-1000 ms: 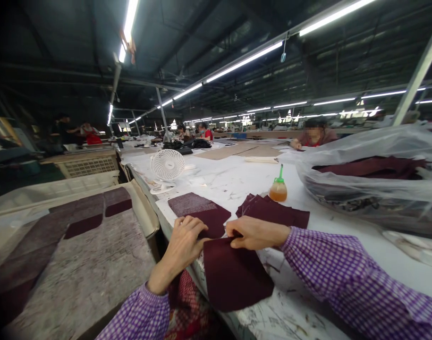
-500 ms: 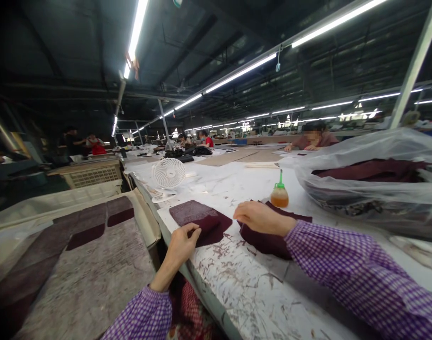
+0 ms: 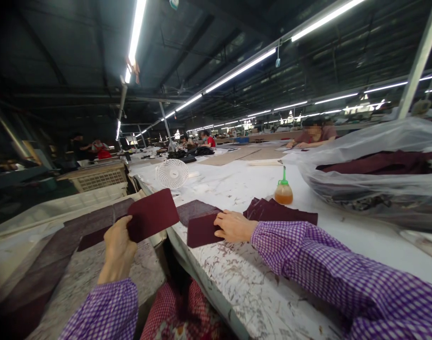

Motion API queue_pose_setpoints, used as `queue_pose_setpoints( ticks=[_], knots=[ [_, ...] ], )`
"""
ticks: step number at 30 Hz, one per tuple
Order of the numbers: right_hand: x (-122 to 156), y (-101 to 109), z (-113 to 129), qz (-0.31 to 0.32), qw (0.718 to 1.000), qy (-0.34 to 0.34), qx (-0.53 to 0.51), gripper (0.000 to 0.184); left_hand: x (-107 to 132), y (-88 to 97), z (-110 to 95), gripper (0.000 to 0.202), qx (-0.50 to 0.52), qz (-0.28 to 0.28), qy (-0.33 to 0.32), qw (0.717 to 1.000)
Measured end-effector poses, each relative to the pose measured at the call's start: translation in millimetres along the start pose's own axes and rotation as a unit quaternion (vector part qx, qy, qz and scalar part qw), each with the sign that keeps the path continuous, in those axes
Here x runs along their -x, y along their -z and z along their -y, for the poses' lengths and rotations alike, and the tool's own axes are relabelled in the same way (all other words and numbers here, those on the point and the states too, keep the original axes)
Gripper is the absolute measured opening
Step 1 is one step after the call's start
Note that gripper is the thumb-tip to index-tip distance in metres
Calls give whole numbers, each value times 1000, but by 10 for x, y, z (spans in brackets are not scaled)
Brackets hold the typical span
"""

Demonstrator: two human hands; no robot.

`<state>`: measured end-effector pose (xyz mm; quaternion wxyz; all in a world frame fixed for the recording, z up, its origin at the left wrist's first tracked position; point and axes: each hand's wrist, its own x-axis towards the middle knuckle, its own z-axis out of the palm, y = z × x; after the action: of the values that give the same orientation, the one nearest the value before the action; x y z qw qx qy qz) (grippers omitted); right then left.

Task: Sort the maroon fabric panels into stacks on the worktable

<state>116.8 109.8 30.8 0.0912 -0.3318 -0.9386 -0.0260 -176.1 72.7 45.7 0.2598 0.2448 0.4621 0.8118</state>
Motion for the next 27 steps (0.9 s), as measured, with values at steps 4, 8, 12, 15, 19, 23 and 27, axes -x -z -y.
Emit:
queue_pose_setpoints(
  ticks=[4,8,12,15,19,23,27],
  knots=[
    [-6,71,15,16,999,-15,-39,29,354,-65,-62,12,-207,39,-137,968],
    [123,206,82,18,990,-62,-127,34,952,-195,13,19,-360,151,-233,891],
    [372,345,196,123,871,-167,-445,69,1534,-239,184,15,-346,318,-277,838],
    [559,390,236,125,790,-213,-561,69,1858,-213,234,16,-330,418,-279,799],
    [729,383,211,74,852,-212,-472,70,1967,-172,109,12,-300,504,-255,769],
    [814,412,198,71,861,-183,-469,68,1702,-283,49,18,-325,460,-267,782],
    [833,403,208,87,863,-155,-473,67,1496,-515,213,22,-370,479,-262,752]
  ],
)
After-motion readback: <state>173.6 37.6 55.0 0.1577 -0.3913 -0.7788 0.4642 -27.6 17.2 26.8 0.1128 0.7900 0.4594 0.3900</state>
